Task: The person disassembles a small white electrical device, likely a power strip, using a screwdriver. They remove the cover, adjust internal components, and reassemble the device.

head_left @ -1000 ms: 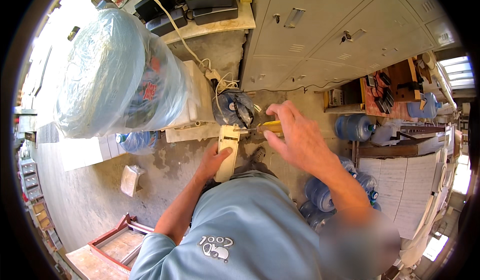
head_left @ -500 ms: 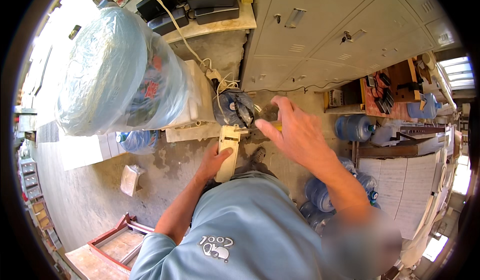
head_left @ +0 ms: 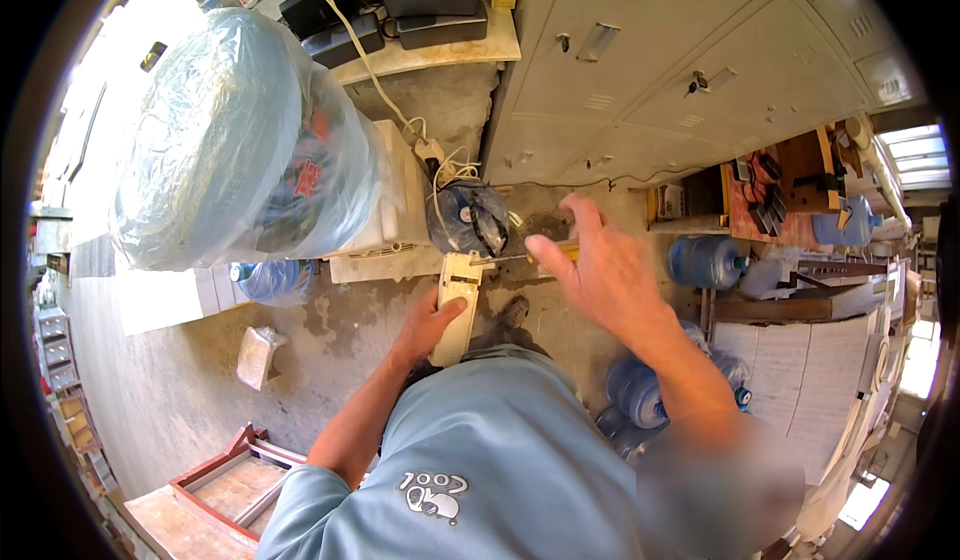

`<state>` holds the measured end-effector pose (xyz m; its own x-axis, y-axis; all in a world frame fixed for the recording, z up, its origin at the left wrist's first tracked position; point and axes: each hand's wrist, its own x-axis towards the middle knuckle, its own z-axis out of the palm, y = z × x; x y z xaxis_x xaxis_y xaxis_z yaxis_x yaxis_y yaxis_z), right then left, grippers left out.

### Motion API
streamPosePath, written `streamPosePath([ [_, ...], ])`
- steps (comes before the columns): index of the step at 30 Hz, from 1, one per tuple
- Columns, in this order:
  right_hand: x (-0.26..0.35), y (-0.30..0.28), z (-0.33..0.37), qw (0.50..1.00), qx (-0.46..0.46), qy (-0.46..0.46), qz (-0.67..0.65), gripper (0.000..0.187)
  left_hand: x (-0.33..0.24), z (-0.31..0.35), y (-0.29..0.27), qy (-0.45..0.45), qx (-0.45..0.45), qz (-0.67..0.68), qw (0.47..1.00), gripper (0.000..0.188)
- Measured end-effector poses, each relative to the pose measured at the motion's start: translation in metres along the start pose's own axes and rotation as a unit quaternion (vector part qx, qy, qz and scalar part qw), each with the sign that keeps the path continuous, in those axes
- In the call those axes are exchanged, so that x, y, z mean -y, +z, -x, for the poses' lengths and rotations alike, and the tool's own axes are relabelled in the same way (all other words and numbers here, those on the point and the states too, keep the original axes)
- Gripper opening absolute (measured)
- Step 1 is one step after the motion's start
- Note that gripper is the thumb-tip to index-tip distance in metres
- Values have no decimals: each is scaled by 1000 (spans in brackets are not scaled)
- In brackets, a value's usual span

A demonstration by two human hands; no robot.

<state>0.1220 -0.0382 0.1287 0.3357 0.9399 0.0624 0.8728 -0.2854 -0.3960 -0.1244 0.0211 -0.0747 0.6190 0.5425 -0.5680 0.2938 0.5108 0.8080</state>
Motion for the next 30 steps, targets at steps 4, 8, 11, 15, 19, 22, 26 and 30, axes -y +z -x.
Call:
streamPosePath([
  [4,-6,-12,-6,991,128,20,29,36,3,-2,-1,5,-4,5,1000,29],
  [8,-13,-3,-5,993,7,-89,-78,36,-3,-3,1,4,5,0,1000,30],
  [11,-8,-1,-5,995,-17,-63,-74,35,-4,-5,1,3,4,-10,1000,30],
  [15,-3,-15,-15,976,200,70,41,34,-6,-2,1,3,-2,1,1000,30],
  [19,-12,-10,-8,993,99,-42,-49,34,-7,-3,1,3,1,-1,1000,30],
  [22,-15,-2,-6,993,14,-89,-77,33,-13,-1,3,2,-8,-21,1000,31],
  [26,-8,-12,-10,989,133,51,-40,34,-23,3,8,25,-36,-95,995,33],
  [30,-17,-12,-3,983,123,94,-103,35,-14,0,6,78,-58,-135,986,38],
])
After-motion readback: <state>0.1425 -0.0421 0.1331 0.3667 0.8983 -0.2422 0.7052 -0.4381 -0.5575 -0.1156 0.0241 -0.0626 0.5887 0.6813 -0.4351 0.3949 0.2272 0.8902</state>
